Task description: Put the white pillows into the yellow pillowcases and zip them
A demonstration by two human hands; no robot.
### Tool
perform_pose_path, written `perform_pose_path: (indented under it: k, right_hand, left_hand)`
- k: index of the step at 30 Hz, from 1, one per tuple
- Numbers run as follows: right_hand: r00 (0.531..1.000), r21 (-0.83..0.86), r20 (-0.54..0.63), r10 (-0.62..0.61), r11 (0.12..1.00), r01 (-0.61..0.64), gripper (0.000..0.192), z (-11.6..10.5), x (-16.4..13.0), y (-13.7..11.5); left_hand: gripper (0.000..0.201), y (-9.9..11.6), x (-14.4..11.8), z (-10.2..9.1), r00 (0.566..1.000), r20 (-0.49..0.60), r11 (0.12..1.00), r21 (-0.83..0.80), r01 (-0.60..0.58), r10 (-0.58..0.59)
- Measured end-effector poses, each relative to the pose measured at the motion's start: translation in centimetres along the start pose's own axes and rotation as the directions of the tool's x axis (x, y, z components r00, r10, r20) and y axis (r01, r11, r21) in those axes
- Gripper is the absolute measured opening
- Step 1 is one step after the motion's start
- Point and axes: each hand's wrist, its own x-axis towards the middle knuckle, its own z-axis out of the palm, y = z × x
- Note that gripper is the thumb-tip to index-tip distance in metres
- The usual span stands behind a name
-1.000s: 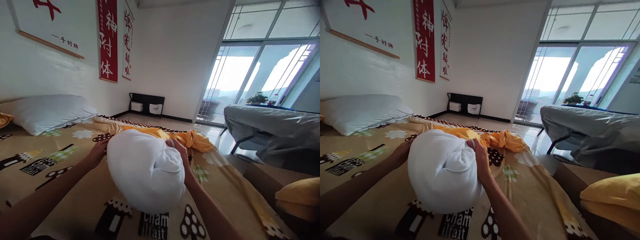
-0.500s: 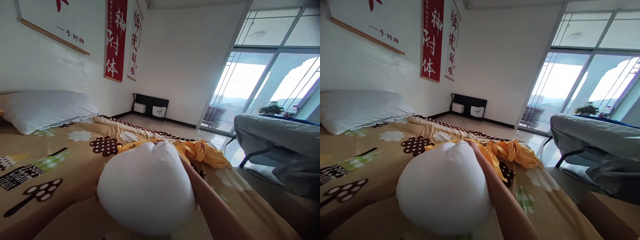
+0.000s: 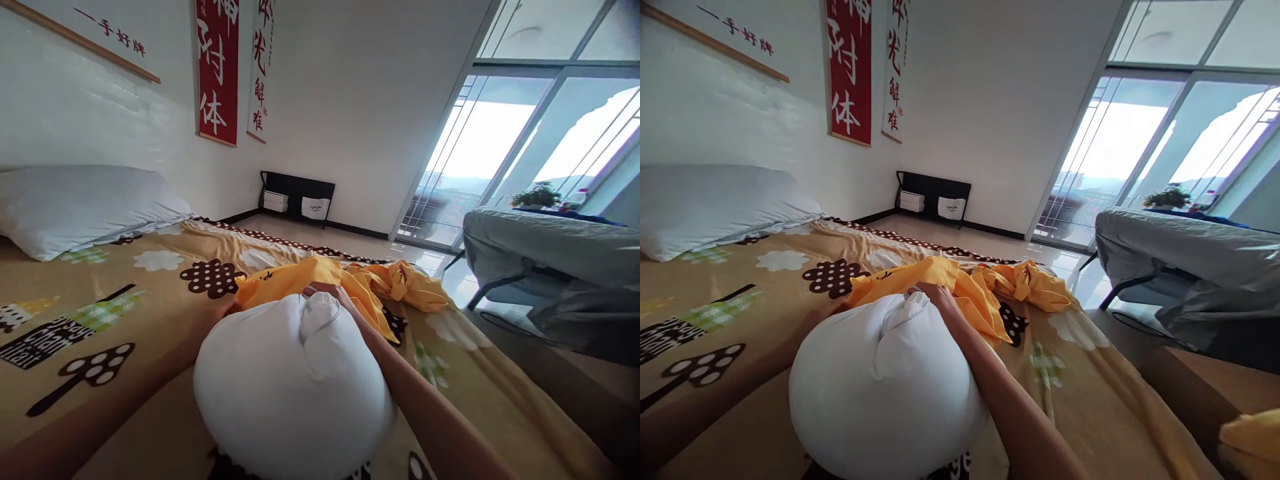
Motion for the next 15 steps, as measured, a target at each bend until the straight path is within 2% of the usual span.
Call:
perform_pose_path:
  k: [2,4,5,6,8,10,12,15]
  right_hand:
    - [1.0,-0.027,0.009,0.003,1.0,-0.003,0.026,0.0,-0.3,-0.4]
    - [1.0,-0.059,0.028,0.002,0.998,0.0,0.026,0.3,-0.8,-0.7]
    - [0.999,-0.078,0.036,0.004,0.997,-0.001,0.026,0.6,-1.3,-0.8]
    - [0.999,-0.097,0.041,0.006,0.995,-0.002,0.027,0.9,-2.0,-1.0]
    - [0.999,-0.136,0.05,-0.002,0.991,0.009,0.028,1.5,-3.8,-1.4]
    - [0.999,-0.176,0.05,-0.019,0.984,0.027,0.029,2.0,-5.8,-1.9]
    - [0.998,-0.252,0.054,-0.027,0.967,0.04,0.032,2.2,-7.2,-2.4]
    - [0.998,-0.42,0.069,-0.003,0.907,0.032,0.032,2.0,-8.0,-2.8]
  left_hand:
    - [0.018,1.6,1.3,-0.5,0.986,0.036,0.971,0.169,-0.169,0.165]
    - [0.019,3.1,2.4,-0.5,0.926,0.032,0.882,0.294,-0.369,0.377]
    - [0.021,3.9,2.8,-0.2,0.896,0.013,0.853,0.301,-0.426,0.443]
    - [0.024,4.5,2.9,0.3,0.887,-0.025,0.859,0.262,-0.44,0.462]
    - [0.032,5.7,2.7,1.5,0.919,-0.097,0.924,0.074,-0.376,0.382]
    - [0.035,6.7,1.7,2.3,0.965,-0.079,0.951,-0.167,-0.261,0.25]
    - [0.037,7.7,0.4,2.4,0.981,0.057,0.93,-0.333,-0.159,0.188]
    - [0.037,9.2,-1.8,0.9,0.956,0.269,0.926,-0.378,-0.006,0.116]
